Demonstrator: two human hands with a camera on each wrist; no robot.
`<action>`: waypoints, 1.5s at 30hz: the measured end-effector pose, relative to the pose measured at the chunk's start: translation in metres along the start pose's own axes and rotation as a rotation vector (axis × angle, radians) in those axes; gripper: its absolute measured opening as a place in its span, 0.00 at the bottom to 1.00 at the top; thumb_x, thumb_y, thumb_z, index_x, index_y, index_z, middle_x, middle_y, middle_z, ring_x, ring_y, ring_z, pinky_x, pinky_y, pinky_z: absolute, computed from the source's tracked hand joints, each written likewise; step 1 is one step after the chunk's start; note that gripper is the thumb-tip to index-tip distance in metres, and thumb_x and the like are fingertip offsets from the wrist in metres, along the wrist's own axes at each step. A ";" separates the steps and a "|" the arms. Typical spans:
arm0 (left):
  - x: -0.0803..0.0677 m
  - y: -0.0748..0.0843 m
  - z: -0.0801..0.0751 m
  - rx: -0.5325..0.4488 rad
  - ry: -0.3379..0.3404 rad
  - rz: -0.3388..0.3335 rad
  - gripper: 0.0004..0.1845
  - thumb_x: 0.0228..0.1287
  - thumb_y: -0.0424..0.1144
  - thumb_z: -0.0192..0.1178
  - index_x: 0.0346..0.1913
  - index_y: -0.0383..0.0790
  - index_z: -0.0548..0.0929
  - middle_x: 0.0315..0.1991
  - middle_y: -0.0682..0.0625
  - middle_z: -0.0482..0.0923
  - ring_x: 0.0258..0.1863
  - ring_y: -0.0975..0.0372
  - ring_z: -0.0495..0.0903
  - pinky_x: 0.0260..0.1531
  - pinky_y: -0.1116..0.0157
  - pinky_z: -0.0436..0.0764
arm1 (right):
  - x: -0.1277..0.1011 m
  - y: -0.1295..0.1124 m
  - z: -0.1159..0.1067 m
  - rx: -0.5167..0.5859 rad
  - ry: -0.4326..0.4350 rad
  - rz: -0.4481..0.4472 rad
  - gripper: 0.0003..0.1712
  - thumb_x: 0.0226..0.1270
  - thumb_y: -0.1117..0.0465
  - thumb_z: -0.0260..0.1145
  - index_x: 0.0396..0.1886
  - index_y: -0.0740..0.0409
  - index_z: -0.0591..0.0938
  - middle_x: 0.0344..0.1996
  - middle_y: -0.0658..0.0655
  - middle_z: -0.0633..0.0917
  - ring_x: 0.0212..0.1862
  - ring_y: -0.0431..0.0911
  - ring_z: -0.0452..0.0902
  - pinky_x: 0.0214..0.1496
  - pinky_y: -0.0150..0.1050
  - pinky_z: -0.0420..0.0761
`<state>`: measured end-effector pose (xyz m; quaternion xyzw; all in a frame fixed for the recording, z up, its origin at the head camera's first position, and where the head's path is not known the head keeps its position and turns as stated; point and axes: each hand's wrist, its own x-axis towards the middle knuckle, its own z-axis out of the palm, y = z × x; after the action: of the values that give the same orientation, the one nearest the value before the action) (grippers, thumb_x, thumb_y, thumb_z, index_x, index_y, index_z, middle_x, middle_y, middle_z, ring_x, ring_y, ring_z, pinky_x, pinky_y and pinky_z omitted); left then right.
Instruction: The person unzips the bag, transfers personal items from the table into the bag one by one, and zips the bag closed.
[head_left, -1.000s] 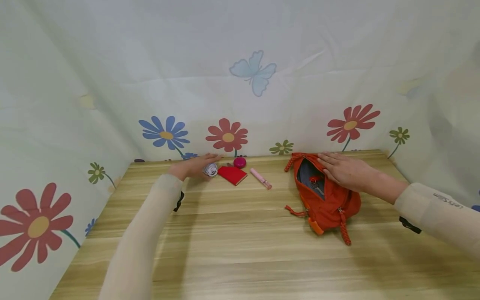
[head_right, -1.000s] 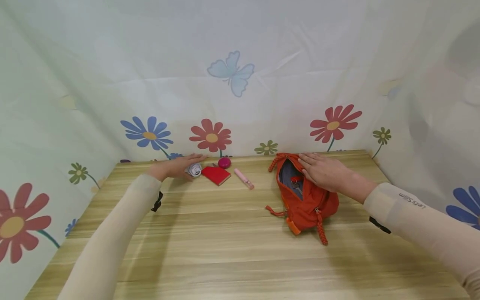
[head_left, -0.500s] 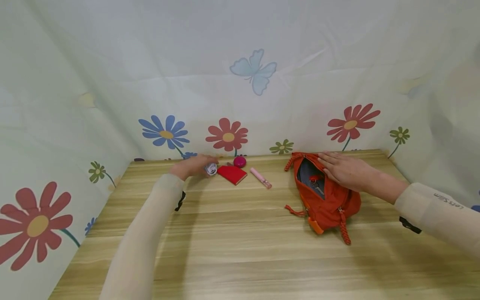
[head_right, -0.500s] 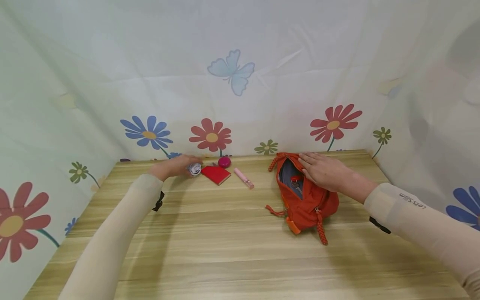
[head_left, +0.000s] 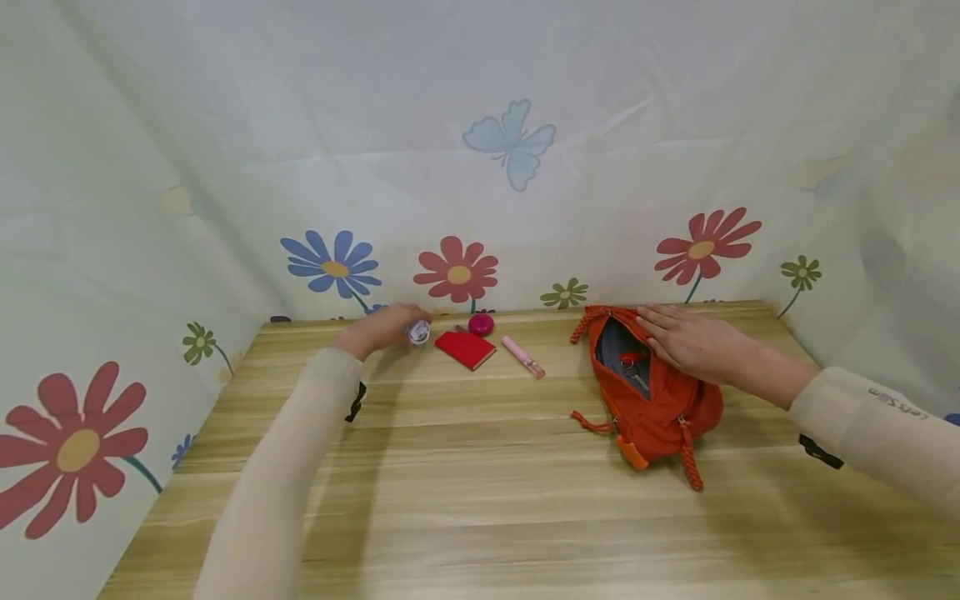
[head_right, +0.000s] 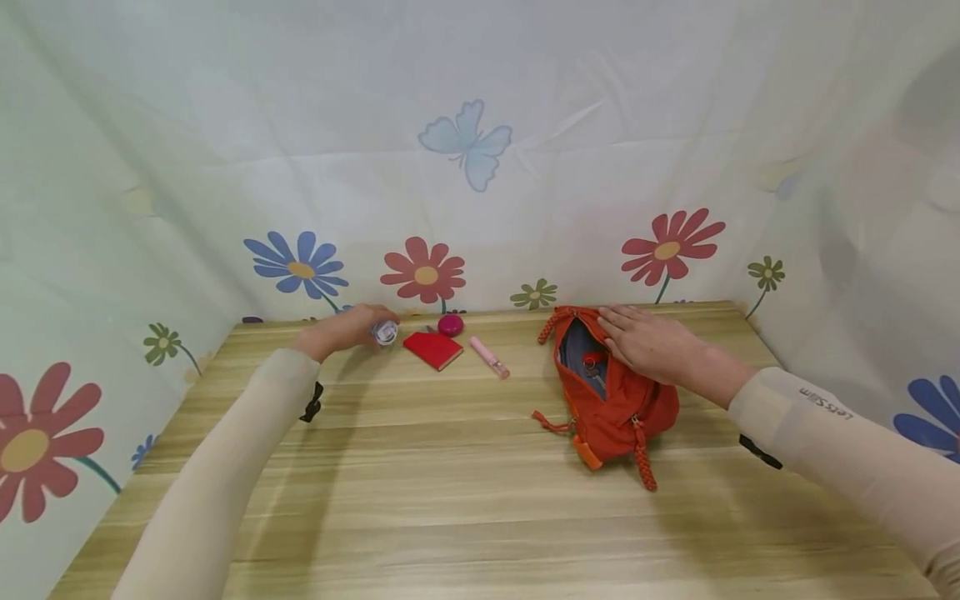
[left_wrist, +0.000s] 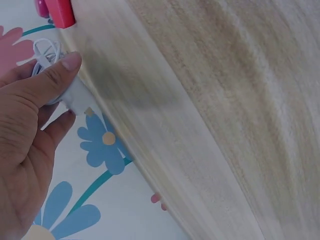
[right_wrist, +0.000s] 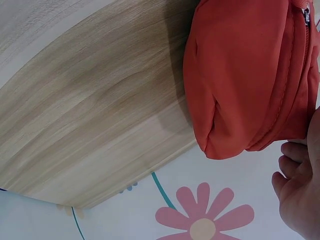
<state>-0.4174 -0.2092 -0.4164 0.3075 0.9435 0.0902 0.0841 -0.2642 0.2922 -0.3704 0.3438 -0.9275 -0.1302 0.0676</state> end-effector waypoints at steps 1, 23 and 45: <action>0.000 0.001 -0.001 0.000 0.007 0.001 0.31 0.60 0.26 0.71 0.67 0.34 0.77 0.64 0.39 0.78 0.62 0.47 0.76 0.64 0.49 0.75 | 0.000 0.000 0.000 0.003 -0.002 0.003 0.29 0.78 0.58 0.58 0.70 0.74 0.71 0.71 0.72 0.70 0.73 0.65 0.64 0.73 0.58 0.66; 0.005 0.049 -0.020 0.018 0.118 0.068 0.31 0.60 0.29 0.73 0.67 0.39 0.77 0.61 0.42 0.79 0.60 0.50 0.78 0.57 0.54 0.82 | 0.000 0.000 -0.003 0.042 -0.006 0.022 0.30 0.78 0.58 0.58 0.70 0.74 0.70 0.70 0.72 0.70 0.73 0.65 0.64 0.72 0.58 0.67; 0.020 0.103 -0.013 0.032 0.132 0.150 0.33 0.60 0.35 0.74 0.68 0.41 0.76 0.64 0.44 0.78 0.63 0.52 0.75 0.59 0.56 0.80 | 0.004 0.003 -0.003 0.043 -0.010 0.014 0.29 0.78 0.58 0.57 0.70 0.74 0.70 0.70 0.72 0.70 0.73 0.66 0.64 0.72 0.59 0.66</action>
<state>-0.3779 -0.1175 -0.3827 0.3721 0.9226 0.1012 0.0100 -0.2681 0.2910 -0.3663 0.3380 -0.9328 -0.1114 0.0564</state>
